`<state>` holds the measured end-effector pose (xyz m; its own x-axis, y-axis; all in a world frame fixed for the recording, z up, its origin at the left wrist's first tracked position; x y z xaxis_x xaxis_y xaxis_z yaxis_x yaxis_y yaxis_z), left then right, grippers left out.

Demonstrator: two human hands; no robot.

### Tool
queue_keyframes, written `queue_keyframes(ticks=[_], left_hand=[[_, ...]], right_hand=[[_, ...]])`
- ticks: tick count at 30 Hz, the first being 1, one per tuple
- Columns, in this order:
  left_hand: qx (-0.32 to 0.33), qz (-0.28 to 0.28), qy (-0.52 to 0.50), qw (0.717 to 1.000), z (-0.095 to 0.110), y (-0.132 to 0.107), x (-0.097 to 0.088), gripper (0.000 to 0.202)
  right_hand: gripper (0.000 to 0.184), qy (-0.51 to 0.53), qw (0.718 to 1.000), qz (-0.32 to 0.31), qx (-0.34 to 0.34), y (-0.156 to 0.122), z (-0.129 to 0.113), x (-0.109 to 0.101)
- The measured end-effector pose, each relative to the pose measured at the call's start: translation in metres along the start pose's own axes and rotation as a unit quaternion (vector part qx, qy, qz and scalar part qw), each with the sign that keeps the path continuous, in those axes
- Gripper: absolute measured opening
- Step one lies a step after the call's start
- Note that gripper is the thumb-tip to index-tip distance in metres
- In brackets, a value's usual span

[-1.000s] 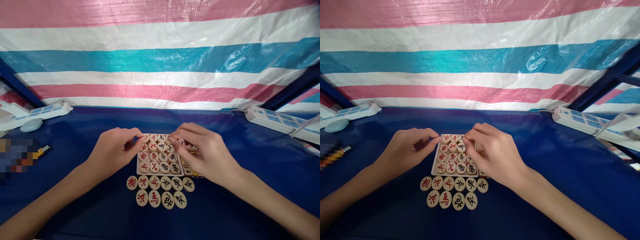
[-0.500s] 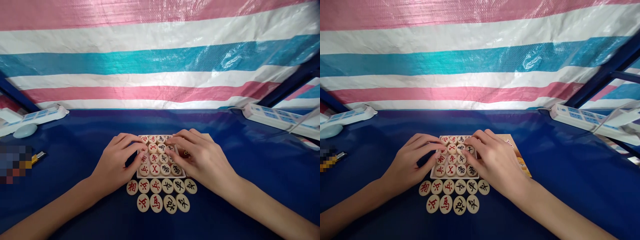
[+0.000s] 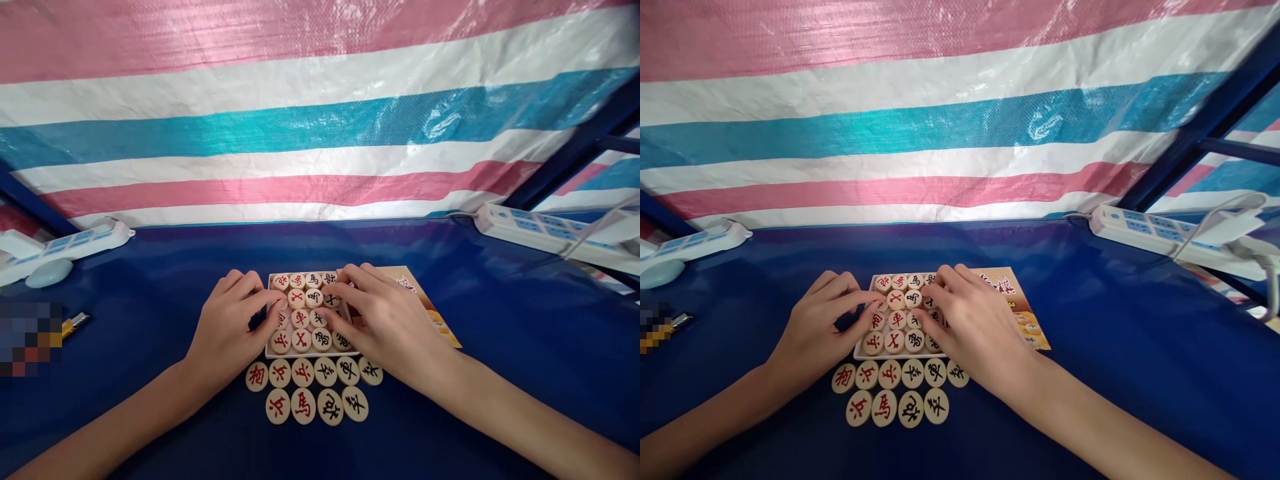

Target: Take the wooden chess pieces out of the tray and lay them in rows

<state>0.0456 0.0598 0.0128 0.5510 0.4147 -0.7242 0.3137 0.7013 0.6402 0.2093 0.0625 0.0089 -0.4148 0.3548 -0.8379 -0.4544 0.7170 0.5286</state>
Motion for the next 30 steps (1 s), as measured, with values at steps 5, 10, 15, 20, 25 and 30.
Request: queue_keyframes(ticks=[5, 10, 15, 20, 25, 30], left_hand=[[-0.021, -0.025, -0.042, 0.999, -0.003, -0.001, 0.004, 0.015], [-0.053, -0.039, -0.054, 0.996, -0.007, 0.000, 0.005, 0.015], [-0.097, -0.067, -0.028, 0.993, -0.014, 0.000, 0.013, 0.014], [-0.132, -0.096, -0.041, 0.986, -0.020, -0.003, 0.019, 0.017], [-0.112, -0.112, -0.063, 0.985, -0.016, -0.003, 0.021, 0.022], [-0.133, -0.143, -0.075, 0.978, -0.017, -0.006, 0.024, 0.029]], right_hand=[[0.019, 0.017, 1.000, -0.013, 0.000, -0.001, -0.001, -0.001], [0.019, 0.030, 0.999, -0.017, 0.015, 0.001, 0.001, -0.002], [0.020, 0.011, 1.000, -0.007, 0.005, 0.002, -0.001, 0.001], [0.020, 0.016, 1.000, -0.023, 0.000, 0.002, -0.004, 0.006], [0.017, 0.044, 0.999, -0.018, -0.012, 0.002, -0.007, 0.002], [0.021, 0.072, 0.997, -0.033, -0.015, -0.001, -0.006, 0.000]])
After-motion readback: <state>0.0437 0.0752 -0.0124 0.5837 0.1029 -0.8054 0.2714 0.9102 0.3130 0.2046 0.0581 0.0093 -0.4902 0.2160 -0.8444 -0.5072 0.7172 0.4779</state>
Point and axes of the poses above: each hand's wrist, its own y-axis towards the middle knuckle, its own x-axis out of the palm, z = x × y, the point moved 9 cm from there along y, towards the middle knuckle, and after that the axes turned 9 degrees about z, right-handed, at the moved point
